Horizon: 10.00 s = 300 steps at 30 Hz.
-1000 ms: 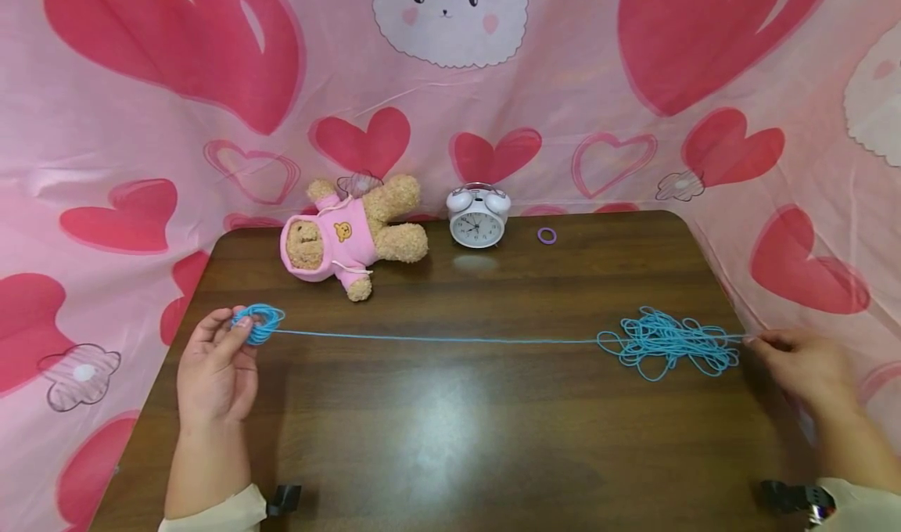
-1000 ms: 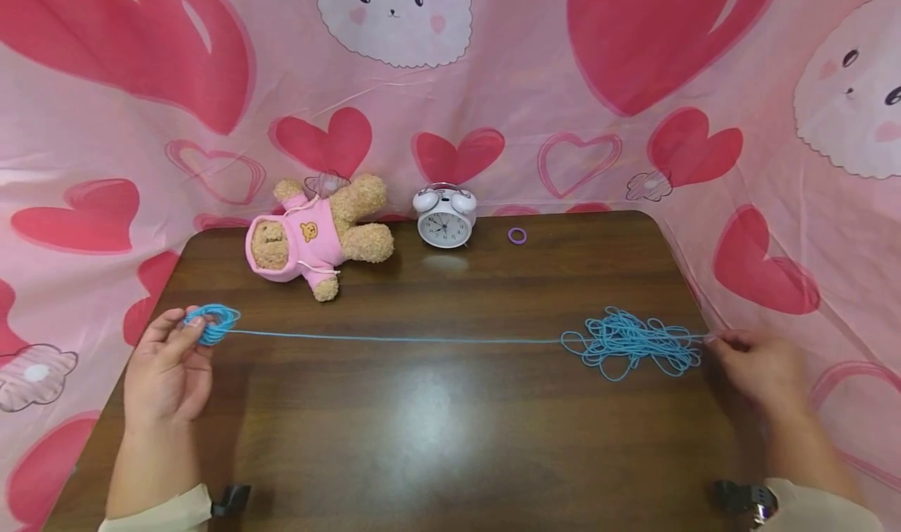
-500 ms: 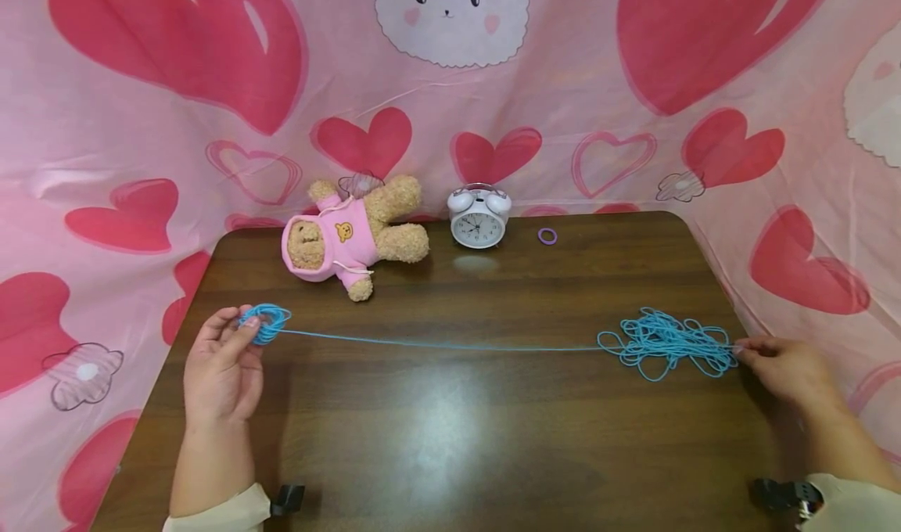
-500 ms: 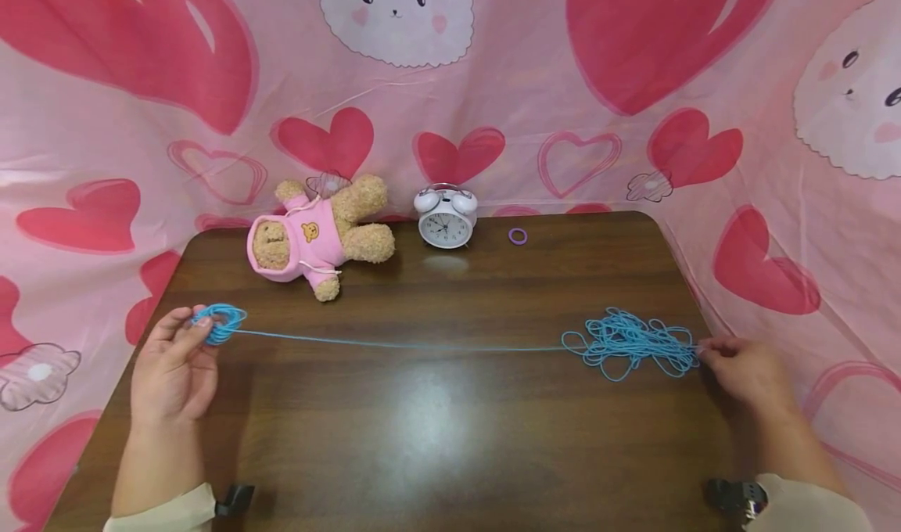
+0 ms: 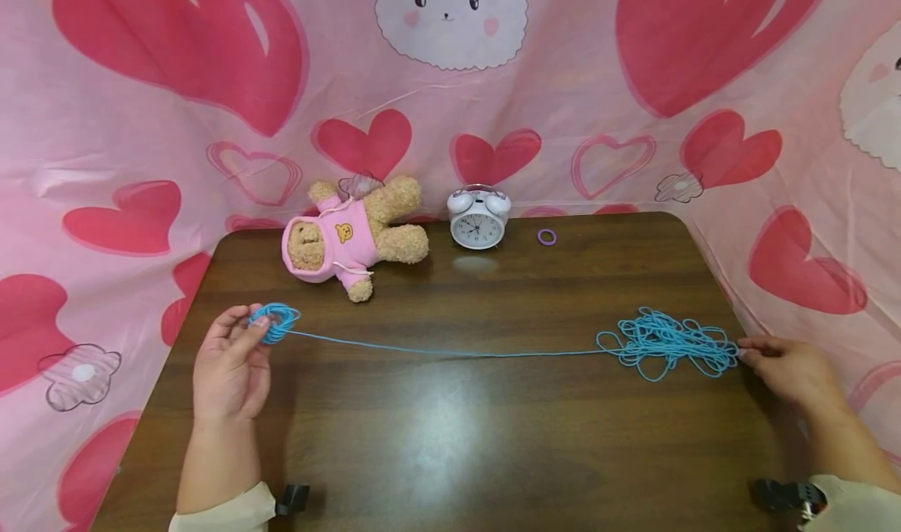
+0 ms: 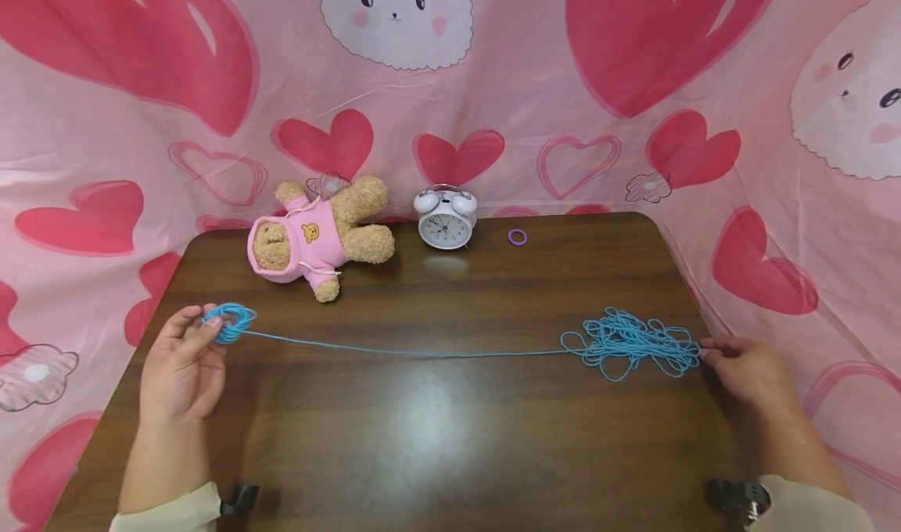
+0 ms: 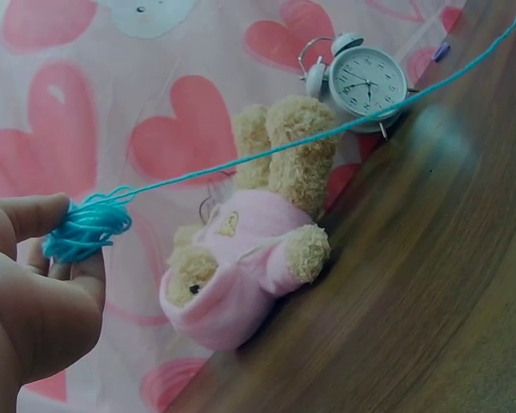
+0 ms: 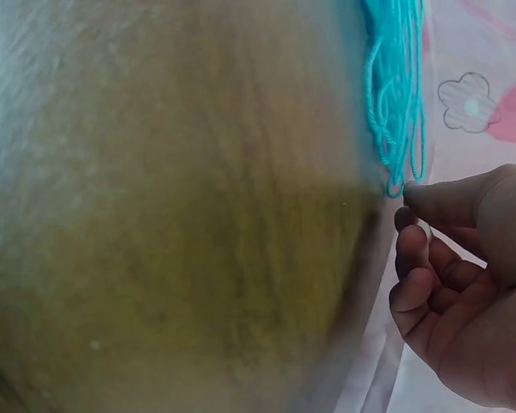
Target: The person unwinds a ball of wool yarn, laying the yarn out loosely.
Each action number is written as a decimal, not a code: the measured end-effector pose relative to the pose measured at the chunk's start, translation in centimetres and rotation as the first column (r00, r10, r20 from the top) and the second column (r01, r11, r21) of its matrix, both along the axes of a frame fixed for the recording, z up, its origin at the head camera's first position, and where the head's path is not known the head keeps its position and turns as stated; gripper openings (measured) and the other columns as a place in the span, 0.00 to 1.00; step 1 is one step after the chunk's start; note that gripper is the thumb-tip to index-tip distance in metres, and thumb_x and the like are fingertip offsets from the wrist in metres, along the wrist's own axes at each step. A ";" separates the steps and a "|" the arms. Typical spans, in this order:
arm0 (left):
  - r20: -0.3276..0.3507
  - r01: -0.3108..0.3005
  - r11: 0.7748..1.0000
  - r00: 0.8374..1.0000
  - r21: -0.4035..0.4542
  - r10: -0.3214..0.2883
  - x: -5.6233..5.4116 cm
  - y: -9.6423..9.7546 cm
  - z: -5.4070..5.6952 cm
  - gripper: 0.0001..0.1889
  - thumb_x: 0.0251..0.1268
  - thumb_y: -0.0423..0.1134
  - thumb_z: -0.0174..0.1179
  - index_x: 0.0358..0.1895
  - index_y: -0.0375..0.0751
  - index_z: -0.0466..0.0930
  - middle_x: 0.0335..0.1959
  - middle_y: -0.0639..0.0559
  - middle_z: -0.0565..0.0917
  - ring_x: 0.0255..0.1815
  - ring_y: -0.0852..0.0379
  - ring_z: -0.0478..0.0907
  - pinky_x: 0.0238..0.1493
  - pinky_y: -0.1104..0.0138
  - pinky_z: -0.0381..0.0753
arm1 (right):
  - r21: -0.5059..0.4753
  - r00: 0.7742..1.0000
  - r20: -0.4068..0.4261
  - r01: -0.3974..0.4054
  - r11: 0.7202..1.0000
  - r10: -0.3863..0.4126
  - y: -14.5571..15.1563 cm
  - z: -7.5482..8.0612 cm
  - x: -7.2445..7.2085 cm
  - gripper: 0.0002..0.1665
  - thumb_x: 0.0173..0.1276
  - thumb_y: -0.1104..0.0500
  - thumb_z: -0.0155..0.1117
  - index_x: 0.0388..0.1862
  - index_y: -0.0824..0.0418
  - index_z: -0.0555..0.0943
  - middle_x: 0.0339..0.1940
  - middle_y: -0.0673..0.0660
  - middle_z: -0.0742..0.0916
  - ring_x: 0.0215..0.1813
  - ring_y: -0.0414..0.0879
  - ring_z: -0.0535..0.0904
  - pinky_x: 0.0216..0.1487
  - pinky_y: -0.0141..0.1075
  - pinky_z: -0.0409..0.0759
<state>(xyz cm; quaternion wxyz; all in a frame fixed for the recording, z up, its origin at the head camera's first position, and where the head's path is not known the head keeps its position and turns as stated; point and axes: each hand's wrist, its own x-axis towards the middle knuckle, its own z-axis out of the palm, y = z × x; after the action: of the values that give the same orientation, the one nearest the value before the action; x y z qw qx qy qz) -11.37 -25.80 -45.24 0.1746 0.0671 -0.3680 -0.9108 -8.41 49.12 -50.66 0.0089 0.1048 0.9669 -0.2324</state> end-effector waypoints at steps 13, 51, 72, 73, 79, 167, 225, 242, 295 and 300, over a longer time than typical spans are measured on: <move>0.014 0.013 0.999 1.000 -0.035 -0.013 -0.1 0.4 0.1 0.13 0.67 0.14 0.57 0.49 0.30 0.75 0.43 0.42 0.85 0.41 0.51 0.86 0.43 0.68 0.87 | 0.085 0.995 -0.099 0.024 0.996 -0.015 -1.3 2.0 -0.6 0.17 0.73 0.60 0.60 0.51 0.74 0.83 0.39 0.73 0.88 0.35 0.64 0.81 0.29 0.43 0.71; 0.099 0.291 0.913 0.957 -0.287 -0.274 -1.5 7.5 0.2 0.21 0.67 0.13 0.52 0.51 0.43 0.75 0.52 0.52 0.82 0.49 0.59 0.80 0.44 0.73 0.83 | -0.287 0.880 -0.349 -0.427 0.858 0.321 -30.0 3.4 -8.0 0.12 0.68 0.58 0.74 0.48 0.60 0.90 0.35 0.50 0.88 0.33 0.44 0.78 0.33 0.35 0.76; 0.116 0.386 0.867 0.922 -0.316 -0.369 -2.4 12.8 1.3 0.18 0.67 0.15 0.57 0.52 0.39 0.74 0.57 0.41 0.79 0.51 0.56 0.82 0.51 0.70 0.84 | -0.421 0.743 -0.430 -0.667 0.615 0.512 -41.3 1.8 -7.9 0.19 0.62 0.58 0.80 0.50 0.65 0.89 0.41 0.60 0.89 0.32 0.38 0.80 0.33 0.31 0.81; 0.116 0.387 0.866 0.922 -0.318 -0.370 -2.4 12.9 1.2 0.18 0.67 0.15 0.57 0.52 0.39 0.74 0.56 0.42 0.80 0.51 0.56 0.82 0.51 0.70 0.84 | -0.424 0.742 -0.431 -0.669 0.610 0.514 -41.7 1.8 -7.8 0.19 0.62 0.57 0.80 0.49 0.65 0.89 0.41 0.60 0.89 0.32 0.38 0.80 0.33 0.31 0.80; 0.105 0.389 0.864 0.921 -0.319 -0.376 -2.5 13.3 0.8 0.17 0.67 0.15 0.57 0.51 0.39 0.73 0.52 0.47 0.81 0.51 0.55 0.82 0.52 0.69 0.84 | -0.436 0.746 -0.427 -0.665 0.606 0.511 -42.7 1.7 -7.5 0.15 0.63 0.57 0.79 0.44 0.65 0.89 0.36 0.53 0.88 0.32 0.37 0.79 0.34 0.31 0.80; 0.217 0.131 0.963 0.973 -0.236 -0.079 -1.4 4.3 -0.3 0.16 0.67 0.15 0.59 0.50 0.38 0.75 0.44 0.50 0.79 0.42 0.59 0.78 0.39 0.72 0.83 | -0.200 0.921 -0.346 -0.258 0.945 0.178 -20.0 5.5 -5.4 0.09 0.72 0.51 0.73 0.44 0.52 0.92 0.39 0.51 0.92 0.35 0.31 0.80 0.33 0.24 0.74; 0.013 -0.037 0.996 0.999 -0.078 0.038 -0.7 0.1 0.8 0.15 0.64 0.12 0.58 0.48 0.30 0.76 0.40 0.43 0.81 0.35 0.51 0.84 0.38 0.66 0.87 | -0.083 0.994 -0.104 -0.032 0.996 0.023 -1.7 0.2 0.3 0.19 0.76 0.56 0.63 0.52 0.72 0.84 0.27 0.49 0.89 0.28 0.23 0.72 0.29 0.26 0.70; 0.047 -0.026 0.990 0.998 -0.137 0.033 -1.2 0.8 1.5 0.15 0.65 0.13 0.58 0.50 0.30 0.75 0.42 0.44 0.79 0.38 0.52 0.81 0.41 0.68 0.86 | -0.047 0.995 -0.097 0.035 0.998 -0.039 -1.1 -0.1 0.9 0.19 0.76 0.54 0.65 0.51 0.70 0.84 0.35 0.62 0.91 0.31 0.14 0.65 0.31 0.29 0.69; -0.048 0.135 0.960 0.987 -0.247 -0.151 -3.8 8.3 6.8 0.20 0.63 0.09 0.51 0.50 0.34 0.76 0.44 0.46 0.77 0.42 0.55 0.79 0.43 0.72 0.83 | -0.338 0.828 -0.263 -0.561 0.756 0.496 -37.1 1.5 -8.5 0.14 0.65 0.57 0.76 0.47 0.62 0.89 0.34 0.47 0.87 0.30 0.36 0.78 0.33 0.32 0.78; -0.042 0.151 0.952 0.985 -0.267 -0.168 -3.7 9.1 7.4 0.20 0.64 0.09 0.51 0.49 0.36 0.76 0.45 0.46 0.76 0.39 0.57 0.79 0.41 0.73 0.83 | -0.385 0.819 -0.231 -0.573 0.724 0.525 -40.4 1.1 -9.0 0.15 0.65 0.56 0.76 0.48 0.61 0.88 0.36 0.49 0.88 0.30 0.35 0.78 0.33 0.31 0.78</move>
<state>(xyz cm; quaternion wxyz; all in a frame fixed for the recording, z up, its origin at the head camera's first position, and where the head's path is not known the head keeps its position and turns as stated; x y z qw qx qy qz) -15.11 -16.69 -37.80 0.1196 -0.0157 -0.4840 -0.8667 -17.45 8.73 -49.55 0.0494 -0.2036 0.8755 -0.4354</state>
